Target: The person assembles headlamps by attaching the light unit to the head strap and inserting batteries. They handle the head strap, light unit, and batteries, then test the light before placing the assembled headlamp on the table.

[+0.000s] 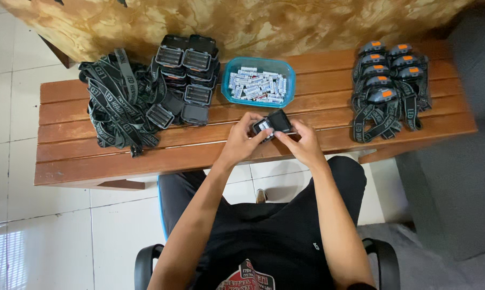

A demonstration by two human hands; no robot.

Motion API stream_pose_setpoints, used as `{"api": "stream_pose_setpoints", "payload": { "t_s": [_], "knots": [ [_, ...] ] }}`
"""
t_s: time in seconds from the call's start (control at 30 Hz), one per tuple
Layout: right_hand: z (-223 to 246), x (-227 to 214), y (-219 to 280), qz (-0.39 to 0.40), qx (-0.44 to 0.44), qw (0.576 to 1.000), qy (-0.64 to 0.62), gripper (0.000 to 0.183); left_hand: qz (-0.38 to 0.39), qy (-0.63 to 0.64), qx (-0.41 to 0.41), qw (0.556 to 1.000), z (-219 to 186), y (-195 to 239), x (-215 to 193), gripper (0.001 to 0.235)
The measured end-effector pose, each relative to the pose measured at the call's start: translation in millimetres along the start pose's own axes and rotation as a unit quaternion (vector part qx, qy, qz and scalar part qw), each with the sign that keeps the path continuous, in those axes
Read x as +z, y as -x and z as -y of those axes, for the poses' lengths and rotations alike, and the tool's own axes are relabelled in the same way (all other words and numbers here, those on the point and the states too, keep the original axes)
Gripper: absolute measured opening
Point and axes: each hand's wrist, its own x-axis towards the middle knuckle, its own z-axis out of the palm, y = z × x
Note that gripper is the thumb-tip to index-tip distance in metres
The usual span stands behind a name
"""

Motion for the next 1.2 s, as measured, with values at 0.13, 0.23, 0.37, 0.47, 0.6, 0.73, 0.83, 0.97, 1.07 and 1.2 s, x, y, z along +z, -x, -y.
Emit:
{"api": "stream_pose_setpoints", "payload": {
  "t_s": [0.13, 0.23, 0.37, 0.47, 0.6, 0.73, 0.83, 0.97, 1.07, 1.2],
  "knots": [
    [7, 1, 0, 0.014, -0.018, 0.999, 0.029, 0.021, -0.019, -0.002, -0.003, 1.0, 6, -1, 2, 0.039],
    [10, 1, 1, 0.021, -0.031, 0.997, 0.068, 0.023, -0.028, -0.012, 0.003, 1.0, 1, 0, 2, 0.037],
    [11, 3, 1, 0.005, -0.007, 1.0, 0.024, 0.022, -0.012, 0.013, 0.007, 1.0, -16, 2, -1, 0.033],
    [8, 9, 0, -0.005, 0.018, 1.0, 0.015, 0.021, 0.005, 0.04, 0.009, 0.999, -13, 0, -1, 0.034],
    [11, 8, -1, -0.011, 0.054, 0.998, 0.029, 0.02, 0.012, 0.059, 0.011, 0.998, -10, 0, -1, 0.036],
    [2, 9, -1, -0.018, 0.084, 0.994, 0.063, 0.019, 0.014, 0.086, -0.005, 0.996, -6, 1, 3, 0.035],
    [4, 11, -2, -0.015, 0.071, 0.995, 0.066, 0.011, 0.007, 0.102, -0.026, 0.994, -4, 2, 2, 0.024],
    [24, 4, -8, -0.016, 0.105, 0.994, -0.015, 0.021, -0.013, 0.067, -0.036, 0.997, 10, -6, 1, 0.019],
    [45, 1, -22, -0.022, 0.093, 0.995, -0.031, 0.023, -0.029, 0.057, -0.046, 0.997, 23, -12, -4, 0.017],
    [49, -8, -66, -0.061, -0.017, 0.991, 0.115, 0.012, -0.036, 0.046, -0.037, 0.998, 35, -20, -6, 0.028]
  ]
}}
